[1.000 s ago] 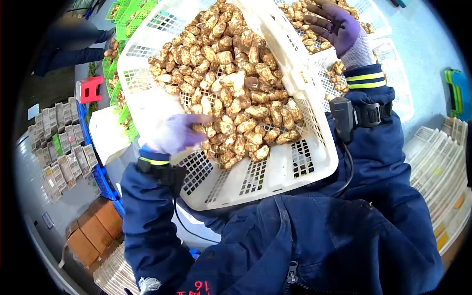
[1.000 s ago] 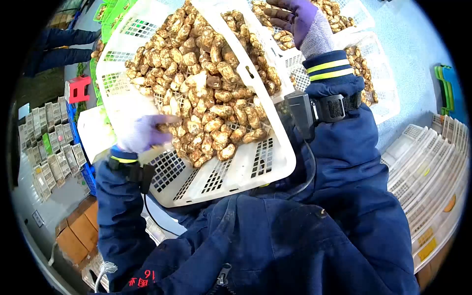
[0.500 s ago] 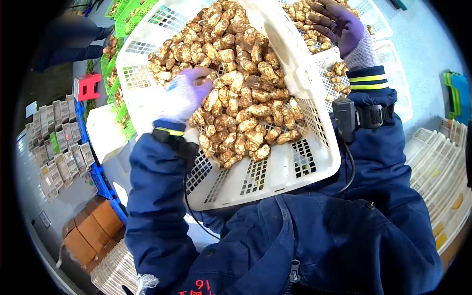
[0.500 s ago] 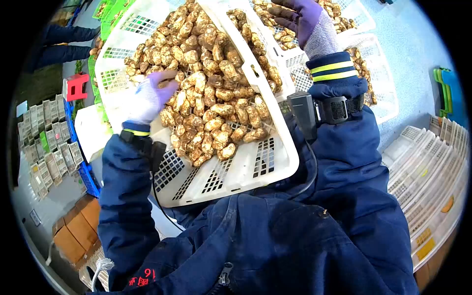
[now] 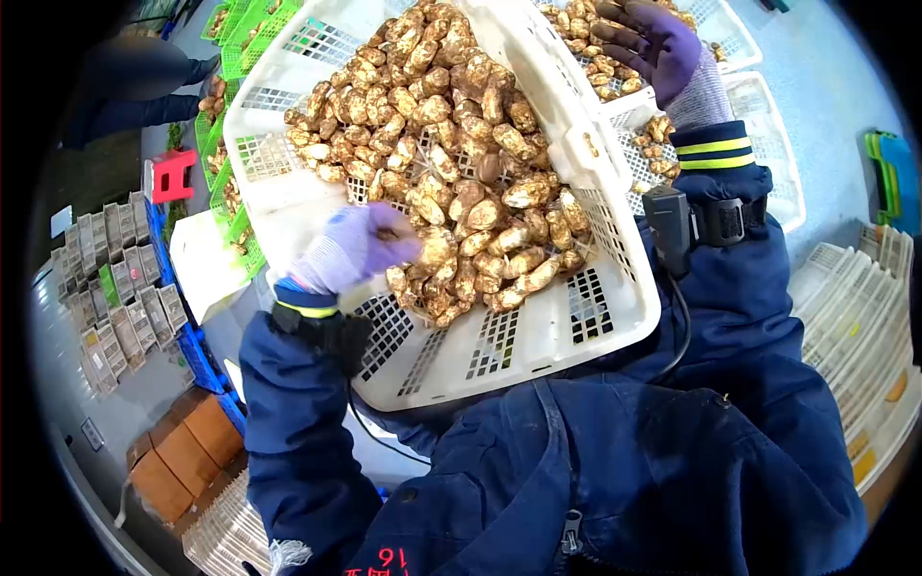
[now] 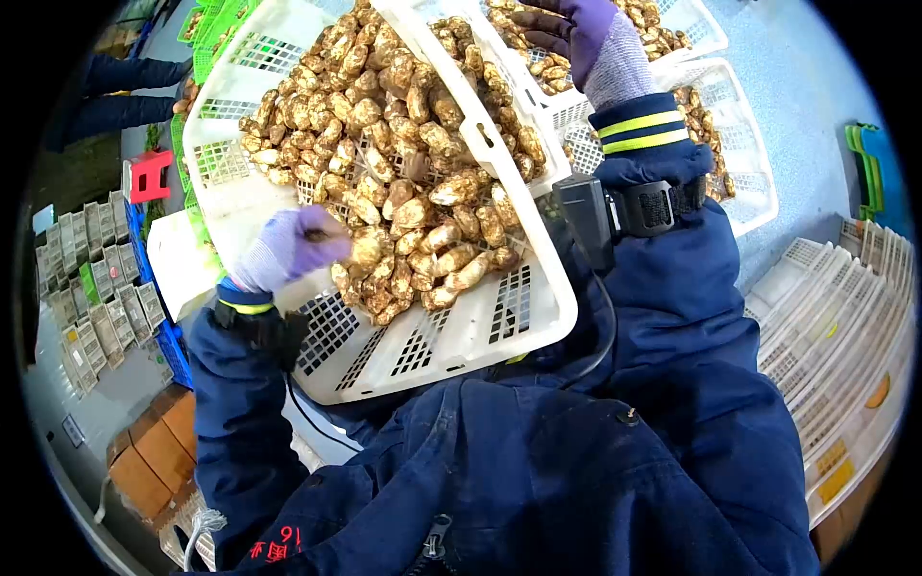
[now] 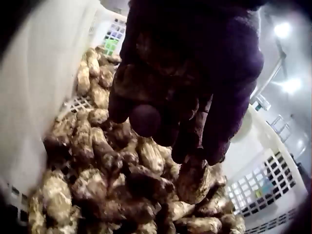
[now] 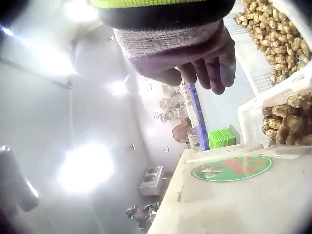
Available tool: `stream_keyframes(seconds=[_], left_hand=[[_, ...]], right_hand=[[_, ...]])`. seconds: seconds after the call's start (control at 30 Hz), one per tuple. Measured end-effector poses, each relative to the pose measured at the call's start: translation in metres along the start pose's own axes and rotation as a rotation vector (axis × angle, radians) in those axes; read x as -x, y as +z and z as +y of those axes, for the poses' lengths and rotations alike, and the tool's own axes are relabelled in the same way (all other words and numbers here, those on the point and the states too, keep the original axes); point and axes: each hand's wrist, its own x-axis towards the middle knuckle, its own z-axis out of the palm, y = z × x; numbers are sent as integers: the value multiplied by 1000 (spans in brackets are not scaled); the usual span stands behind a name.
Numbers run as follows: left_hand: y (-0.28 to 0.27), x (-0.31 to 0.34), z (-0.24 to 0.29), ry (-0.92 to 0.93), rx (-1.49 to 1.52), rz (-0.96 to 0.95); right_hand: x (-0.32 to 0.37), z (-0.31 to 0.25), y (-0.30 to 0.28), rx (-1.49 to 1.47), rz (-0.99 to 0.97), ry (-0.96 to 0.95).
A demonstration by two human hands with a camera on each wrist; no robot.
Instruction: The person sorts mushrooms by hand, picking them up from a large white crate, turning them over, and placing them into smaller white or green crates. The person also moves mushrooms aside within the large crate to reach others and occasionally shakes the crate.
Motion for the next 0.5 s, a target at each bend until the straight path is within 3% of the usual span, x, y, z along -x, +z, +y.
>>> stream_keyframes(seconds=[0.07, 0.1, 0.13, 0.2, 0.27, 0.3, 0.33, 0.4, 0.5], left_hand=[[-15, -4, -17, -130, -70, 0], [-16, 3, -18, -239, 520, 147], [-24, -6, -29, -170, -164, 275], [-28, -10, -6, -163, -136, 570], [-23, -35, -27, 189, -260, 639], [-18, -43, -15, 59, -339, 551], [-11, -54, -24, 145, -506, 577], [-1, -57, -25, 26, -619, 507], [-10, -38, -23, -152, -698, 248]], right_hand=[[5, -6, 1, 40, 22, -13], [7, -8, 1, 46, 18, -26], [9, -8, 0, 51, 14, -37], [10, -4, -2, 21, -58, -84], [9, -7, 4, 34, -33, -33], [8, -8, 4, 28, -41, -42], [8, -7, 2, 20, -43, -50], [8, -4, -4, -39, -70, -71], [7, -7, 0, 43, -61, -49]])
